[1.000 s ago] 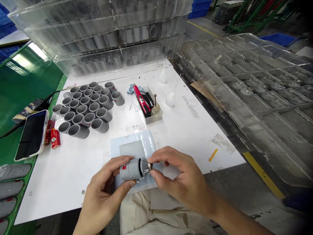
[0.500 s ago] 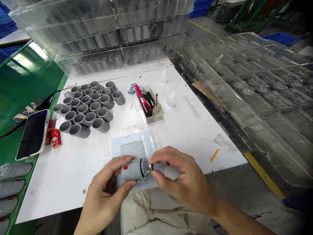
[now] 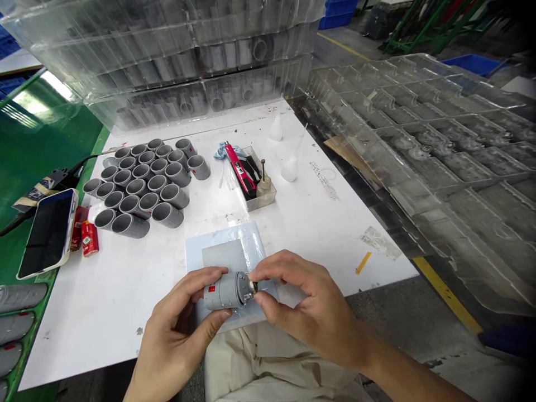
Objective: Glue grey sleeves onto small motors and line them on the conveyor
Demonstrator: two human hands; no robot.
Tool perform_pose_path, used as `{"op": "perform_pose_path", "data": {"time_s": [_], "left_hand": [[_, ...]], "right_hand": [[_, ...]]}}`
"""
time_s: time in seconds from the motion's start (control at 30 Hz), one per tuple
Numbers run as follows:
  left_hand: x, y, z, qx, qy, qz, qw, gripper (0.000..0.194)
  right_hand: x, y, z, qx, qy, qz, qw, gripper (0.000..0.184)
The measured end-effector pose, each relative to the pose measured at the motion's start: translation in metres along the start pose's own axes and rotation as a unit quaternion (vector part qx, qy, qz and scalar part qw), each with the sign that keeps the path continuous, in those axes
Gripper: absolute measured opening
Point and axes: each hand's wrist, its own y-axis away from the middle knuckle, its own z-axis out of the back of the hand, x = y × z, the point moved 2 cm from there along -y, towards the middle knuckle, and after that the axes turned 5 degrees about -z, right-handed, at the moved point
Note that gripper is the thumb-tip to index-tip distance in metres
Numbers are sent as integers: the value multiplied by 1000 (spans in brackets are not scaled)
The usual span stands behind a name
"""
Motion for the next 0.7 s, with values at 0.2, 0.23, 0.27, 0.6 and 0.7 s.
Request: {"op": "perform_pose_path", "data": {"time_s": [0.2,0.23,0.27,0.6,0.7], "left_hand": [[0,0,-1,3,11,-7,1000,35],[0,1,-1,3,12,-7,1000,35],[0,1,-2,2,13,-6,1000,35],[2,1,-2,-10,25,-12,1000,33],[1,2,-4,-20,30,-16,999,34]], "right_hand": [[0,1,-1,3,1,1,1000,24],[1,1,-1,2,2,3,1000,23],[1,0,-1,2,2,5,1000,23],[0,0,0,10,2,13,1000,23],[-1,0,-2,-8,27,6,1000,18]]}}
